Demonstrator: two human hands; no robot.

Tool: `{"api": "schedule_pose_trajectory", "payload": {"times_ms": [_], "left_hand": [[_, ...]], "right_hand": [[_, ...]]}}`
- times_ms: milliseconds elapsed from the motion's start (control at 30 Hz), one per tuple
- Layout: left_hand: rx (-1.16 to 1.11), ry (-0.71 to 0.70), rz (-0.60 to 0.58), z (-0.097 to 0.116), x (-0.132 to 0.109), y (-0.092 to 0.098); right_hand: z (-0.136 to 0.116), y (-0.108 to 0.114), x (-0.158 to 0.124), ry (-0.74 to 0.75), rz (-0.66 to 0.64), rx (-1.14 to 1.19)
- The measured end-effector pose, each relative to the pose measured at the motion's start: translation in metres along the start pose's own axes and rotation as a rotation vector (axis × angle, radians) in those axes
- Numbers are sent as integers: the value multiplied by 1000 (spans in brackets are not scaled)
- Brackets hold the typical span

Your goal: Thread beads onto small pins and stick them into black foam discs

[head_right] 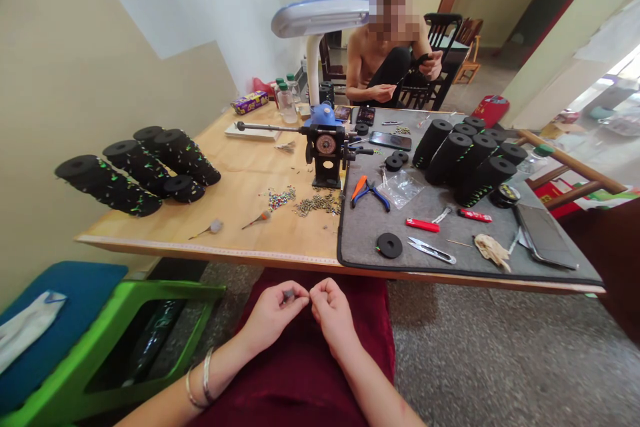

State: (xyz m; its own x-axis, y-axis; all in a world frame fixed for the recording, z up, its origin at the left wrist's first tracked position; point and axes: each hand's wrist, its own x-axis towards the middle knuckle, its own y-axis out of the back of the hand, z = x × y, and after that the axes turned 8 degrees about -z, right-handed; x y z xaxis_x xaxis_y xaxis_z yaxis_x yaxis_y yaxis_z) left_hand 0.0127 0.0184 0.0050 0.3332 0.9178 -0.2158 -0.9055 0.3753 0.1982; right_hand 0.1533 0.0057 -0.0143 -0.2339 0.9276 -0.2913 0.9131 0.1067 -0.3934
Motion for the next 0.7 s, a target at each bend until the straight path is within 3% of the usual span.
{"api": "schedule_pose_trajectory", "payload": {"times_ms": [167,333,533,700], "left_hand": [[-87,-20,28,4,0,7],[-157,7,36,-1,1,9],[-219,20,194,-8,4,28],[-179,87,128,-16,-2,39]], "right_hand": [[3,1,0,-64,-103,-133],[7,1,-1,-1,-80,-259],[3,2,-6,-33,-4,-161],[-4,-1,-9,-58,-13,-9]]}}
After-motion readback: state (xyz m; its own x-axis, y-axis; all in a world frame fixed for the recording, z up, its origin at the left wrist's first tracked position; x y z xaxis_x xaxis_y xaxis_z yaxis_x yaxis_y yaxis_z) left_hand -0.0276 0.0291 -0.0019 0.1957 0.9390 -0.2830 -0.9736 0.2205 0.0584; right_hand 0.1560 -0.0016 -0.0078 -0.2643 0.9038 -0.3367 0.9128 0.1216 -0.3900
